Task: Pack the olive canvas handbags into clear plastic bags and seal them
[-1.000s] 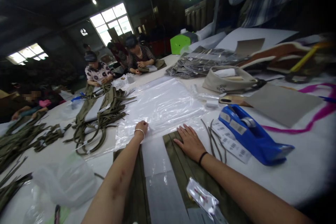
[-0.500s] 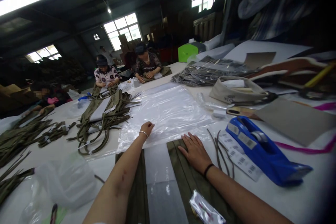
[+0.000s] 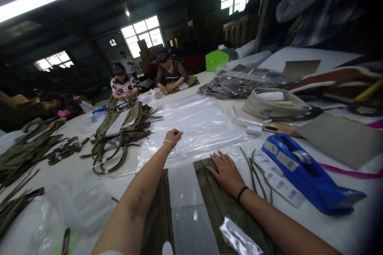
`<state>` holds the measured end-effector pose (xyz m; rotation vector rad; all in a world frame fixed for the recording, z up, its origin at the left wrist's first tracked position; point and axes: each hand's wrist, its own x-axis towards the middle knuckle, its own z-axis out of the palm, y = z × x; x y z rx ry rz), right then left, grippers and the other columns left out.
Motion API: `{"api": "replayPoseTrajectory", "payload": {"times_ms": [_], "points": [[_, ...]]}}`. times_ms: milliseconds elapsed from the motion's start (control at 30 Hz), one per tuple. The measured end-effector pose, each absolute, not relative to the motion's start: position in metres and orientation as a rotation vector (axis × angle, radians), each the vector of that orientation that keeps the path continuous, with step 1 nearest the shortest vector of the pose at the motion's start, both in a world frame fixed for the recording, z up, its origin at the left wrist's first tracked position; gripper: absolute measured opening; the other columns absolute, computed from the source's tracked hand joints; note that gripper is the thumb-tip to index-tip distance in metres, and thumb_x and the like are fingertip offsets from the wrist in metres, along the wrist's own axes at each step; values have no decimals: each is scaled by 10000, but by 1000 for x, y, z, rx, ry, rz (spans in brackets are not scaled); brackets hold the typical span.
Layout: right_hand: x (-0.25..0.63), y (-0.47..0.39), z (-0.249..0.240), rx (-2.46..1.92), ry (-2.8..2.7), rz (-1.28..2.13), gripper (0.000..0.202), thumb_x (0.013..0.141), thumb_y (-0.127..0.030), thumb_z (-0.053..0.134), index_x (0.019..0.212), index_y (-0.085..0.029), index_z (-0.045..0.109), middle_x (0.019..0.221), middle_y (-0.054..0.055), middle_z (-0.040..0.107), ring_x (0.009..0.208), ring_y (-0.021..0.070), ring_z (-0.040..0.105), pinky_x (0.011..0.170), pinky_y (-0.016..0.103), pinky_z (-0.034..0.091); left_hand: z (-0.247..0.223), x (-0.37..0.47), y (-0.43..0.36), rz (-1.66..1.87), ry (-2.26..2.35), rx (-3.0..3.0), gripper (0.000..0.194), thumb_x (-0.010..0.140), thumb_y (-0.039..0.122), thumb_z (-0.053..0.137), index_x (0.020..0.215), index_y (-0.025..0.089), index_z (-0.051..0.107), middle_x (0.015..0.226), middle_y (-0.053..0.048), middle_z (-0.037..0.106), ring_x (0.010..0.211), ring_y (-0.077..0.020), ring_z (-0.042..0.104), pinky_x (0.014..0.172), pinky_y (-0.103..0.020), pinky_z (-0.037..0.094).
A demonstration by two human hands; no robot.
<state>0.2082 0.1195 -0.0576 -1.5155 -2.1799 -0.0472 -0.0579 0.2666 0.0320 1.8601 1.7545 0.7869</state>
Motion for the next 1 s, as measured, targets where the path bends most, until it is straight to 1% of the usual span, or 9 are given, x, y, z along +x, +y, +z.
{"api": "replayPoseTrajectory", "payload": {"times_ms": [200, 267, 367, 467, 533, 600, 700, 867, 1000], "points": [[202, 126, -21, -1373, -2115, 233, 551, 957, -513, 472, 1335, -141, 619, 1447, 136, 545, 1444, 347, 351, 1198, 559, 227, 56, -24, 225, 904, 1492, 1967, 168, 871, 298, 630, 831, 171, 731, 831, -50, 742, 813, -156, 663, 814, -268, 506], [189, 135, 2, -1256, -1995, 544, 510, 944, -521, 492, 1288, -179, 650, 1408, 127, 583, 1384, 330, 444, 1177, 541, 281, 57, -13, 207, 928, 1447, 1973, 125, 847, 272, 654, 862, 175, 732, 844, -43, 739, 822, -155, 656, 812, -266, 503], [166, 152, 32, -1154, -1524, 1228, 496, 898, -594, 532, 1155, -200, 689, 1199, 122, 706, 1133, 283, 647, 1012, 461, 478, 56, -3, 187, 999, 1420, 1911, 125, 826, 277, 672, 877, 167, 702, 761, -13, 706, 726, -136, 633, 722, -251, 500], [150, 164, 46, -1033, -967, 1587, 427, 727, -561, 748, 972, -214, 700, 1040, 74, 742, 932, 212, 692, 842, 334, 539, 55, -3, 176, 1067, 1348, 1830, 156, 798, 312, 705, 777, 164, 663, 712, 6, 677, 683, -125, 606, 677, -242, 480], [145, 167, 48, -1004, -808, 1608, 412, 595, -475, 858, 867, -211, 696, 939, 45, 741, 849, 173, 675, 769, 274, 524, 56, -8, 171, 1062, 1314, 1807, 191, 801, 337, 706, 743, 164, 653, 702, 9, 671, 677, -123, 594, 674, -241, 473], [144, 164, 47, -1044, -803, 1567, 415, 547, -462, 881, 801, -195, 690, 837, 33, 723, 795, 160, 654, 712, 253, 496, 60, -14, 166, 1034, 1347, 1829, 198, 823, 342, 687, 742, 165, 652, 685, 11, 659, 664, -124, 581, 666, -242, 466], [143, 158, 44, -1120, -900, 1465, 436, 575, -538, 845, 736, -171, 673, 748, 37, 695, 726, 157, 624, 651, 257, 451, 71, -20, 159, 943, 1453, 2012, 186, 886, 319, 620, 771, 176, 655, 721, -5, 661, 707, -142, 592, 719, -259, 473], [144, 153, 45, -1195, -1059, 1312, 494, 630, -637, 776, 636, -166, 629, 654, 32, 660, 620, 139, 563, 607, 268, 405, 91, -16, 159, 818, 1575, 2141, 158, 893, 253, 613, 746, 195, 608, 869, -60, 683, 947, -208, 631, 961, -337, 447], [150, 148, 48, -1217, -1155, 1219, 501, 684, -644, 743, 588, -171, 609, 615, 24, 645, 585, 127, 543, 606, 265, 412, 99, -20, 171, 966, 1665, 1948, 162, 859, 192, 632, 717, 195, 553, 791, -59, 662, 891, -205, 649, 934, -349, 467]]}}
